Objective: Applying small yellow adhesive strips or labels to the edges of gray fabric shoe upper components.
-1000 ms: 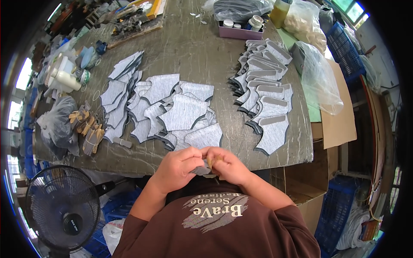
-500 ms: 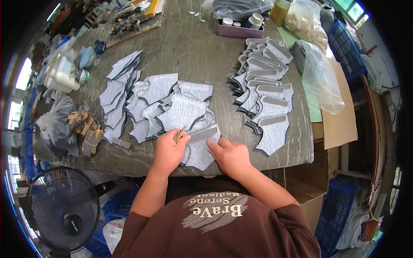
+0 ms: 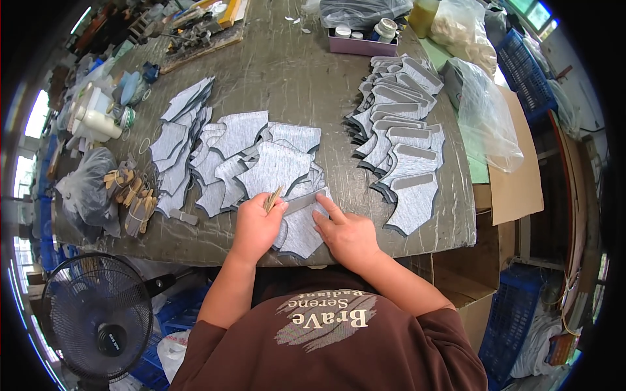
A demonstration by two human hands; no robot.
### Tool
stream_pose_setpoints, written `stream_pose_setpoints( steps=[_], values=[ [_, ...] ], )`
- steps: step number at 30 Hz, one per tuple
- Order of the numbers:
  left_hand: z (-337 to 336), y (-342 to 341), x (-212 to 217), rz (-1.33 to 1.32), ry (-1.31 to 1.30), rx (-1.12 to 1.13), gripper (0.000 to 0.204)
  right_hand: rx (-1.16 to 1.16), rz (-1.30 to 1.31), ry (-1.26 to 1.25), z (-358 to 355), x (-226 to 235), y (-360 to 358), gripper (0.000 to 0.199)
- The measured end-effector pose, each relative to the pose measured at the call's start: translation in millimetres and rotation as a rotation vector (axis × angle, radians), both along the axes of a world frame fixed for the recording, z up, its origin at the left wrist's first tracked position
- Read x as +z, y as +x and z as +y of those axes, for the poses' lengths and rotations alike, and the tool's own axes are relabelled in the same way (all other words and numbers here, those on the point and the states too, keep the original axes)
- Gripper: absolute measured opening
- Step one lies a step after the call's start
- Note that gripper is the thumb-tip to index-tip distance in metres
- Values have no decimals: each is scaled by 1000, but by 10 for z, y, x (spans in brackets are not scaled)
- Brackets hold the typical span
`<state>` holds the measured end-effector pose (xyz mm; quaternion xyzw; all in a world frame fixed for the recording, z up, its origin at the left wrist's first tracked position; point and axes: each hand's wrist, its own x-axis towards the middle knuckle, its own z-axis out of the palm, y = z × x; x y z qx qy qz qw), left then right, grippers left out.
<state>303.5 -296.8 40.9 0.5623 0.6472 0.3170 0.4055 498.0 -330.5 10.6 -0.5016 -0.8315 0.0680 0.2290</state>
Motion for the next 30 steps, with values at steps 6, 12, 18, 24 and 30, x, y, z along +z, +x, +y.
stream_pose_setpoints(
  steps=[6, 12, 18, 24, 30],
  values=[
    [-1, 10, -28, 95, 50, -6, 14, 1, -83, 14, 4, -33, -8, 20],
    [-19, 49, 21, 437, 303, -127, 17, -41, 88, -159, 17, 13, 32, 27],
    [-155, 77, 98, -34, 206, -205, 9, -282, 962, -481, 142, 61, 139, 26],
    [181, -132, 191, 380, 560, -243, 28, -528, 1080, -450, 257, 308, 702, 8],
    [-4, -140, 93, 464, 280, -347, 28, -638, 359, 113, 472, 364, 1320, 13]
  ],
)
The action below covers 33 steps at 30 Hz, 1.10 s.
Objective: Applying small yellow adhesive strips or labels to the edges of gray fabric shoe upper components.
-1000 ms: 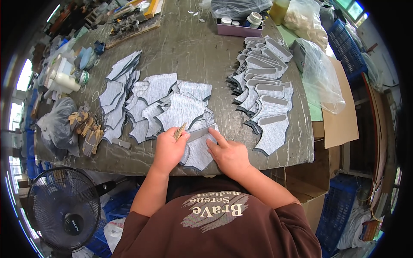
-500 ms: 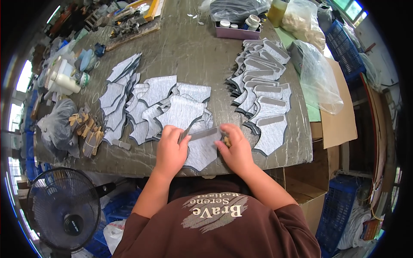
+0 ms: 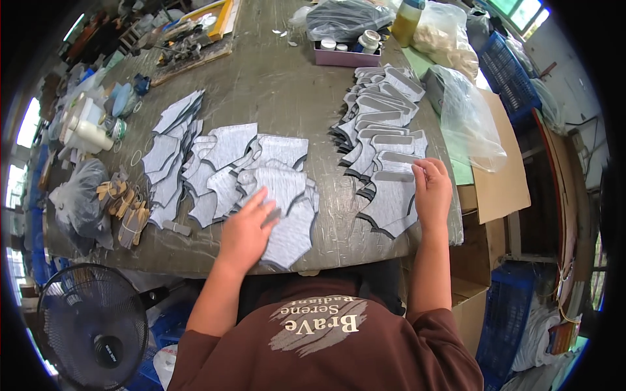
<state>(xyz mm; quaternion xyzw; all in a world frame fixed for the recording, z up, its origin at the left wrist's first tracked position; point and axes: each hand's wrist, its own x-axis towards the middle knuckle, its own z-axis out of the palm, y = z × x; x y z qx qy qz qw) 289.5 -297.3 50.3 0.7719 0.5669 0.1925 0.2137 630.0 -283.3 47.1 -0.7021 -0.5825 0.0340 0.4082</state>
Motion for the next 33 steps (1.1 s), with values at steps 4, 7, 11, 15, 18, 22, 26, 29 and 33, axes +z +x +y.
stream_pose_setpoints(
  steps=[4, 7, 11, 15, 18, 22, 26, 29, 33],
  values=[
    [-373, 182, -60, -55, 115, 7, 24, 65, 227, 4, -139, 27, -346, 13],
    [-431, 231, -32, -174, 149, -18, 32, 378, 504, -315, -379, 77, -857, 12],
    [-360, 252, 72, -236, 161, -184, 71, 717, 641, -386, -436, 119, -1292, 8],
    [-357, 248, 40, -264, 189, -212, 82, 757, 721, -425, -424, 132, -1411, 8],
    [-359, 260, 44, -221, 185, -185, 83, 749, 758, -415, -437, 98, -1419, 9],
    [-357, 267, 52, -225, 151, -192, 83, 737, 664, -442, -440, 156, -1399, 8],
    [-346, 258, 40, -246, 104, -214, 84, 748, 716, -463, -427, 172, -1409, 8],
    [-358, 258, 10, -279, 54, -215, 84, 753, 681, -401, -428, 115, -1426, 8],
    [-381, 258, -86, -750, -200, -240, 70, 819, 1069, -501, -455, 36, -1475, 5]
  ],
)
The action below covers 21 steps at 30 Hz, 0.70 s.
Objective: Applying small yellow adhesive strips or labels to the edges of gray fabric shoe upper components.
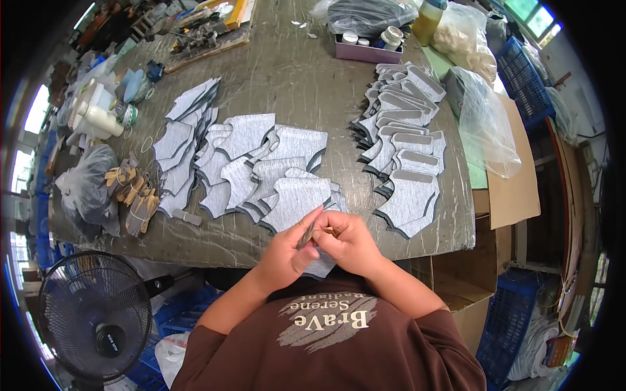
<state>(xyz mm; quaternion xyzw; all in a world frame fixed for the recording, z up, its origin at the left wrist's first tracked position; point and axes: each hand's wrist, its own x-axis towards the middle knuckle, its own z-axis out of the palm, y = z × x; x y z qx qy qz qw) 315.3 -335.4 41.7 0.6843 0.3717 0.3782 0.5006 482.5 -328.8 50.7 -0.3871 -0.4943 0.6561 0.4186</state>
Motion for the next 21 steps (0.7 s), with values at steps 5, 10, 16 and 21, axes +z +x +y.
stream_pose_setpoints(
  steps=[5, 10, 16, 21],
  values=[
    [132, -104, 29, -534, -616, 139, 29, -34, 266, -145, 24, -119, 69, 8],
    [287, -132, 271, -6, 171, 38, 25, 85, -34, 58, 24, -78, 43, 8],
    [374, -210, 317, 224, 526, -131, 38, 189, -21, -140, 35, -23, 13, 8],
    [303, -258, 180, 267, 693, -42, 37, -6, 204, -449, 5, -36, -114, 13]
  ],
)
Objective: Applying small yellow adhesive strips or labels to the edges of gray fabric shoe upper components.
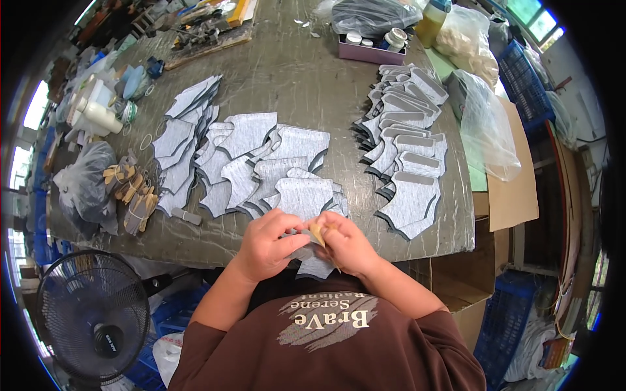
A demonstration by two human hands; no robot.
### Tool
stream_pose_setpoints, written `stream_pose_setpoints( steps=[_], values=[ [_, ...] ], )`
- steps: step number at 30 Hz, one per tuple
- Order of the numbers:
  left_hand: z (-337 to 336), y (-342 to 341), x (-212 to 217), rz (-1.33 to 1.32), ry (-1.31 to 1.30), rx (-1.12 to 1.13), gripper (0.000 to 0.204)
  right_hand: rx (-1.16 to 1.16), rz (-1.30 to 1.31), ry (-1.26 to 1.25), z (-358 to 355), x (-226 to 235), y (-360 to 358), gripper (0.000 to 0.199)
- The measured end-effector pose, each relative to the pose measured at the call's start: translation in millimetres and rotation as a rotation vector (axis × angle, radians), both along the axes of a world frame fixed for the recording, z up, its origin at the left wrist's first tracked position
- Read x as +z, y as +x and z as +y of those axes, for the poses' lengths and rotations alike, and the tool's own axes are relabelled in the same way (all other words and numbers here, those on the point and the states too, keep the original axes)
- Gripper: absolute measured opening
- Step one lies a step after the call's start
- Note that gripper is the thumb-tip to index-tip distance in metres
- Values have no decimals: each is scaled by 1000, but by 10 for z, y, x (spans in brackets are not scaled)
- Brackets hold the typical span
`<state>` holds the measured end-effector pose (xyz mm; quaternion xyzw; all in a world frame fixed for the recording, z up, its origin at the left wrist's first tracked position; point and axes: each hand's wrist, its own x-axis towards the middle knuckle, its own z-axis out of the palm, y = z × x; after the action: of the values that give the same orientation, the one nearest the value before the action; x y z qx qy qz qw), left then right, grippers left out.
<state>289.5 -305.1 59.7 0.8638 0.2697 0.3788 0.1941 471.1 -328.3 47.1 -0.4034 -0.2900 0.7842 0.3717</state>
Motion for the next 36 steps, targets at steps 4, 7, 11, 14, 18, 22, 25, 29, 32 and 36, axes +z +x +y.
stream_pose_setpoints(
  steps=[4, 7, 11, 14, 18, 22, 25, 29, 32, 36],
  values=[
    [-101, -104, -37, -29, 141, 157, 38, -312, 353, 2, 82, -69, 151, 13],
    [-57, -232, -118, -40, 253, 310, 33, -521, 409, 19, 201, -65, 255, 11],
    [121, -175, -118, -429, -469, 647, 18, -388, -137, 320, 278, -137, 339, 12],
    [398, -267, -119, -433, -846, 533, 9, -238, -1061, 1057, 302, -101, 276, 27],
    [638, -241, -45, -259, -1043, 432, 7, -24, -1282, 1216, 256, -272, 177, 30],
    [761, -233, -118, -127, -1046, 364, 8, 51, -1406, 1236, 228, -303, 148, 31],
    [799, -189, -119, -73, -1031, 382, 9, 57, -1409, 1242, 226, -277, 143, 30],
    [848, -159, -134, -39, -1042, 366, 9, 37, -1409, 1258, 230, -305, 150, 28],
    [860, -167, -170, -12, -1037, 371, 9, 34, -1429, 1240, 231, -298, 140, 26],
    [861, -169, -194, -14, -1059, 386, 8, 61, -1418, 1209, 233, -253, 132, 25]
  ],
)
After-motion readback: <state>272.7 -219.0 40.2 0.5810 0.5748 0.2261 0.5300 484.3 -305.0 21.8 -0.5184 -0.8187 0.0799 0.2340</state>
